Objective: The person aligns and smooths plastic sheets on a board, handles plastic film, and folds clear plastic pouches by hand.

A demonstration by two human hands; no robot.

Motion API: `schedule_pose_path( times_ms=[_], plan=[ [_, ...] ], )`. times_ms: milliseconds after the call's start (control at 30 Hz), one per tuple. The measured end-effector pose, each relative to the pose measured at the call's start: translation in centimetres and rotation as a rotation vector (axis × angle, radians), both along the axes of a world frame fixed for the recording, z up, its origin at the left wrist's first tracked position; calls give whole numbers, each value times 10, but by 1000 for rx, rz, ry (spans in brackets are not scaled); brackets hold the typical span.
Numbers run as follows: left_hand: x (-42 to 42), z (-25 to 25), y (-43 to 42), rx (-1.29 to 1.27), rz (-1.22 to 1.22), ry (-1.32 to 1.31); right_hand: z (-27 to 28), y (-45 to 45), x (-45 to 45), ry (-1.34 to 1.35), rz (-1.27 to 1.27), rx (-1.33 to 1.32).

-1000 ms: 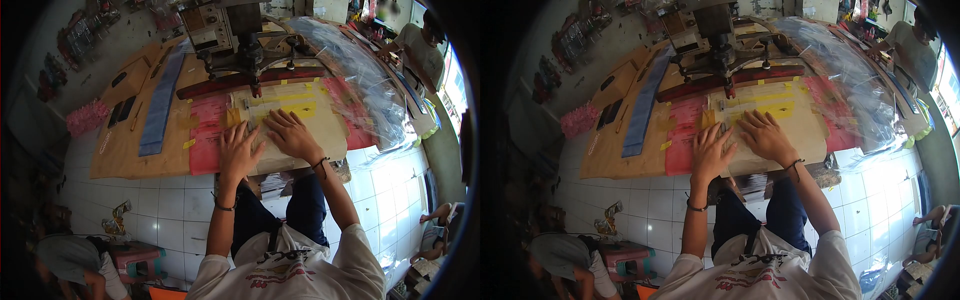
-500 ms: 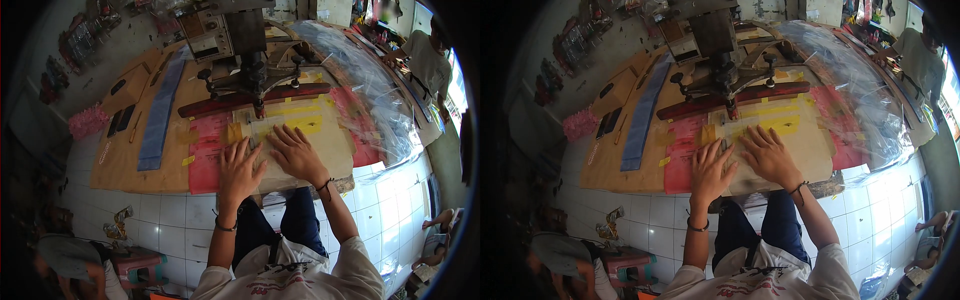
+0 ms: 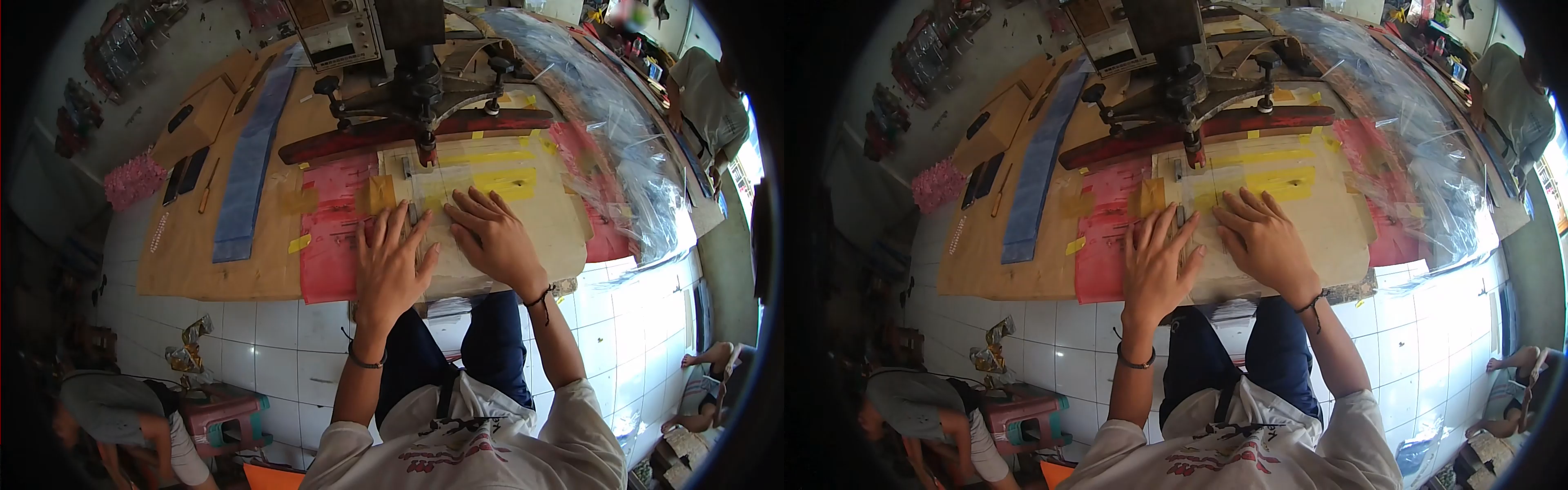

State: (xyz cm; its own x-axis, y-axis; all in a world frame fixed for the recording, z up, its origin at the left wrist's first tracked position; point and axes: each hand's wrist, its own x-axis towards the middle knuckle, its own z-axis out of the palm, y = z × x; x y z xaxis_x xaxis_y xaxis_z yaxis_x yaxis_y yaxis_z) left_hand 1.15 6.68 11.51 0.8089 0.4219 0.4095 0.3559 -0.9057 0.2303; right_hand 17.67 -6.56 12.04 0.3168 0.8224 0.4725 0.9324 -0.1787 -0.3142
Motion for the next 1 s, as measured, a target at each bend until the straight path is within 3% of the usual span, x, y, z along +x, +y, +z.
schedule_pose_path(
  times_ms=[333,533,600,633,800,1000],
  plan=[
    [-1,0,1,14,-12,-36,2,0,-1,-9,4,20],
    [-4,-1,1,1,-63,-298,8,-3,0,86,-21,109],
    [-4,-8,0,-120,-5,-420,12,-11,-7,239,-79,72],
    [-4,-12,-2,-183,28,-482,7,-13,-8,192,-60,85],
    [-10,-24,-1,31,29,-494,5,-13,-7,9,19,159],
    [-23,-40,-10,144,4,-384,0,-12,-6,72,16,173]
  ],
)
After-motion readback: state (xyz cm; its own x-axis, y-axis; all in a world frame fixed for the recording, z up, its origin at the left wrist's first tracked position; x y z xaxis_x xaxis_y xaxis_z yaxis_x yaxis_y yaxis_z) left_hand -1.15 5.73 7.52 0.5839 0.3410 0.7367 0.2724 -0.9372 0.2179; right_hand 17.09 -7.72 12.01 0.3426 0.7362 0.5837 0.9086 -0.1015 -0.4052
